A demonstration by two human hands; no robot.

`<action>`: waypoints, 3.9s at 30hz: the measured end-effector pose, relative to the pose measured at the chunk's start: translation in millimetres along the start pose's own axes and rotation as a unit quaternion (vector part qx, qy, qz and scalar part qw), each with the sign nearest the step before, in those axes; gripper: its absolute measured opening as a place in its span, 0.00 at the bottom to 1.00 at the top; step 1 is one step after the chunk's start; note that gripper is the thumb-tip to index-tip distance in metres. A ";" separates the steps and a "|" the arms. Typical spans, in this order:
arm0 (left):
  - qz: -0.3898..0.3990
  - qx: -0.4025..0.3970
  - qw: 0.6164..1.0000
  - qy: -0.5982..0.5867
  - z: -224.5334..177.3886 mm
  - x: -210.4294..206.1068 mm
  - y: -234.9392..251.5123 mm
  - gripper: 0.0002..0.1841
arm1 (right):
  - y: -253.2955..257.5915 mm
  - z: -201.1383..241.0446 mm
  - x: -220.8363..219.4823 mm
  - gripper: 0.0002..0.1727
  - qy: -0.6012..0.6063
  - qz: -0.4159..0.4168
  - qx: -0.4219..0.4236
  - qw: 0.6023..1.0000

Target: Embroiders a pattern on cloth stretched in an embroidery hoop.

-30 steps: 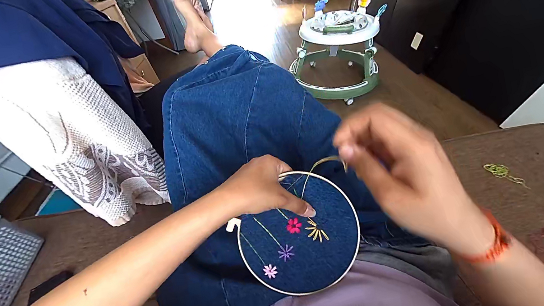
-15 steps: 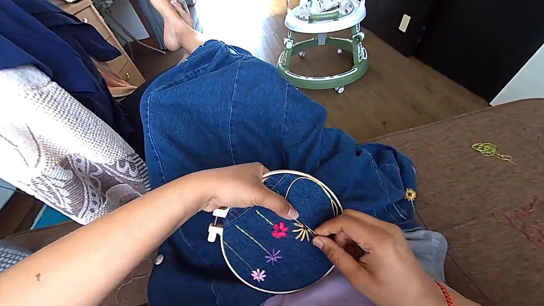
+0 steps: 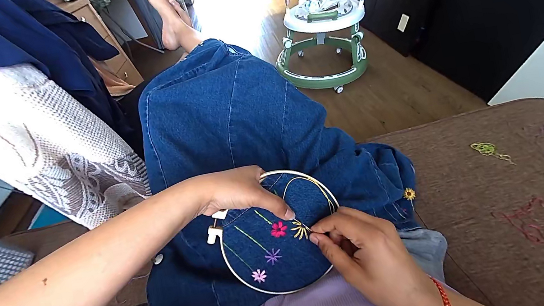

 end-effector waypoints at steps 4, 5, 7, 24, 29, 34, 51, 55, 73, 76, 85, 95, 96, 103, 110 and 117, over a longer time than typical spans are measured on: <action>-0.003 -0.004 1.000 0.004 -1.5 -0.7 -0.4 0.08 | 2.2 1.5 -0.2 0.09 -0.014 0.005 0.001 1.000; -0.006 -0.003 1.000 0.008 -1.8 -0.9 -0.5 0.08 | 2.9 2.0 -0.4 0.09 -0.015 0.006 0.001 1.000; -0.012 0.000 1.000 0.013 -2.5 -1.4 -1.1 0.09 | 4.9 2.9 -1.6 0.09 -0.016 0.005 -0.002 1.000; 0.035 -0.011 0.999 0.036 0.8 0.4 -2.6 0.10 | -1.9 7.6 -14.5 0.11 -0.007 -0.011 0.015 1.000; 0.044 -0.020 0.998 0.029 2.8 0.7 -1.1 0.08 | -6.6 6.4 -12.1 0.11 -0.002 -0.004 0.022 1.000; 0.049 -0.027 0.998 0.027 3.1 0.8 -1.1 0.06 | -7.8 6.1 -9.0 0.09 0.002 -0.009 0.021 1.000; 0.050 -0.022 0.998 0.009 3.6 0.6 -0.1 0.08 | -9.3 4.5 -10.6 0.08 -0.001 -0.005 0.008 1.000; 0.050 -0.029 0.998 0.018 3.0 0.6 0.6 0.08 | -9.2 4.3 -11.7 0.08 0.000 -0.006 0.005 1.000; 0.060 -0.038 0.997 0.011 2.8 0.3 -0.8 0.06 | -8.8 4.3 -12.4 0.07 0.005 -0.012 0.005 1.000; 0.060 -0.039 0.997 0.012 3.9 0.9 -0.6 0.06 | -7.6 4.7 -12.8 0.07 0.011 -0.017 0.003 1.000; 0.060 -0.038 0.997 0.006 3.0 -0.6 -3.5 0.08 | 8.8 6.1 -9.2 0.10 0.048 -0.024 -0.019 0.998; 0.054 -0.061 0.997 0.018 6.8 -0.5 -1.5 0.04 | 48.1 11.4 6.9 0.09 -0.025 0.107 0.005 0.994; 0.054 -0.063 0.996 0.015 7.1 -0.3 -1.5 0.04 | 52.7 11.3 8.9 0.08 0.006 0.115 0.000 0.993; 0.051 -0.088 0.995 0.013 9.2 -0.5 1.7 0.05 | 112.2 19.3 45.2 0.07 0.371 0.075 -0.072 0.923; 0.032 -0.075 0.997 0.000 11.3 -1.8 2.7 0.11 | 168.7 29.0 69.5 0.09 0.376 -0.014 0.078 0.923; 0.028 -0.079 0.996 -0.004 12.9 -0.7 2.9 0.12 | 179.5 44.9 67.8 0.07 0.349 -0.056 0.138 0.925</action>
Point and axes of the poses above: each hand's wrist, its own y-axis towards the middle knuckle, its own x-axis out of the back of the hand, z = x × y, the point moved 1 cm from there along y, towards the middle knuckle, and after that the axes turned 11 degrees about x, right-handed, at the moved point
